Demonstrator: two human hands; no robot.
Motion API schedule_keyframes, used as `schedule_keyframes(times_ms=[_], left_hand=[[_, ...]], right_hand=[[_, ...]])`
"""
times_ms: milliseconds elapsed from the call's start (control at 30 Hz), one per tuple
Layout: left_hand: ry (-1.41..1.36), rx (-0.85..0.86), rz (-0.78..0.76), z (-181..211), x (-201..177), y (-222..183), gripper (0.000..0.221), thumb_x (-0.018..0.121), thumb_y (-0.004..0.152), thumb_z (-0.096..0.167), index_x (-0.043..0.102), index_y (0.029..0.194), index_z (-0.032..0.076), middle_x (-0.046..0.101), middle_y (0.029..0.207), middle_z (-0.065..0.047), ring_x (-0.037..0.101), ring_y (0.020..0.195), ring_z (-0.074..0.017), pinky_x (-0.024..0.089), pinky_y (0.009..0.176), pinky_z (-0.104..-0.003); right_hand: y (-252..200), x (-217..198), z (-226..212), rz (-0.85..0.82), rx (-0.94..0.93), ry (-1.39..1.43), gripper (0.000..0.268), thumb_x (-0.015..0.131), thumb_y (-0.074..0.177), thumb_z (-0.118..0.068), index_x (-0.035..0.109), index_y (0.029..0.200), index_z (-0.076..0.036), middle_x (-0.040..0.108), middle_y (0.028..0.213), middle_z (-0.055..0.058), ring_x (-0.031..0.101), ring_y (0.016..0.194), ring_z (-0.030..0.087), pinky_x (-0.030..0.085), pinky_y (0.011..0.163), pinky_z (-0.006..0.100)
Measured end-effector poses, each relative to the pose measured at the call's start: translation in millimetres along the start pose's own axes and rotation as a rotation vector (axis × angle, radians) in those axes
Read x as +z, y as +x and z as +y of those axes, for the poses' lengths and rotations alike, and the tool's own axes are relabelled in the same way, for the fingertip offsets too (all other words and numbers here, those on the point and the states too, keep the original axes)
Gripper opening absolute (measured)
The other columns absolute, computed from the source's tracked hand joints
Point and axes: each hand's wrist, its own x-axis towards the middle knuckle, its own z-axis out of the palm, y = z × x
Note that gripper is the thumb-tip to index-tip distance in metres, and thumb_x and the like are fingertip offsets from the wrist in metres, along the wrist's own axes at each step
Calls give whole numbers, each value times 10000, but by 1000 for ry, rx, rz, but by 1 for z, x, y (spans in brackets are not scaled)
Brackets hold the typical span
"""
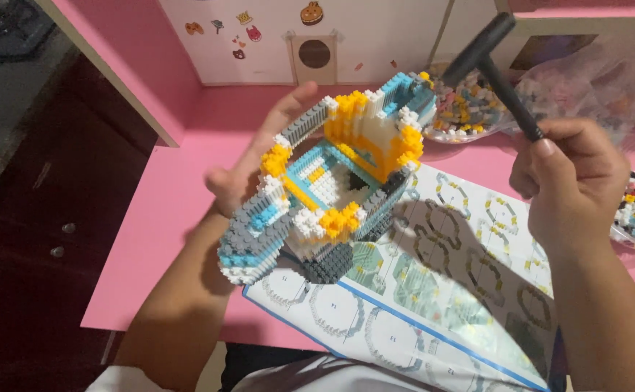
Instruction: Assembling a robot model using small interlocking plastic blocks and a small hammer.
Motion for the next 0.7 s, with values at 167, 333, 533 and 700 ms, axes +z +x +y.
schedule_keyframes(times_ms=[167, 333, 533, 700], left_hand=[[5, -341, 263, 84, 12, 50, 857, 237, 945, 700, 496, 1485, 87, 561, 1500, -132, 543, 1413, -281, 446, 1223, -444], [588, -746, 49, 137, 19, 114, 468, 710, 893, 345, 702, 1323, 163, 741, 1237, -11, 716, 1016, -105, 627, 796, -282], [1311, -1006, -296, 144, 73, 150, 373, 769, 1009, 329, 600, 768, 100, 456, 665, -23, 395, 604, -169, 323, 545, -368], [1538, -597, -276, 97, 58, 126, 195, 667, 945, 262, 740, 945, 82, 674, 849, -89, 671, 760, -289, 545, 521, -446]], right_hand=[[29, 1, -59, -121, -75, -348, 82, 514, 1244, 102, 590, 1272, 89, 518, 925, 139, 477, 710, 171, 374, 563, 295], [62, 17, -130, -316, -193, -624, 167, 574, 1293, 126, 662, 1152, 115, 513, 723, 133, 361, 530, 157, 224, 487, 312], [55, 18, -127, -263, -75, -476, 68, 580, 1275, 62, 618, 1218, 66, 544, 846, 104, 425, 651, 139, 271, 559, 294], [53, 15, -133, -313, -210, -866, 62, 717, 1149, -89, 772, 1162, -64, 762, 910, 41, 693, 809, 172, 457, 712, 356]])
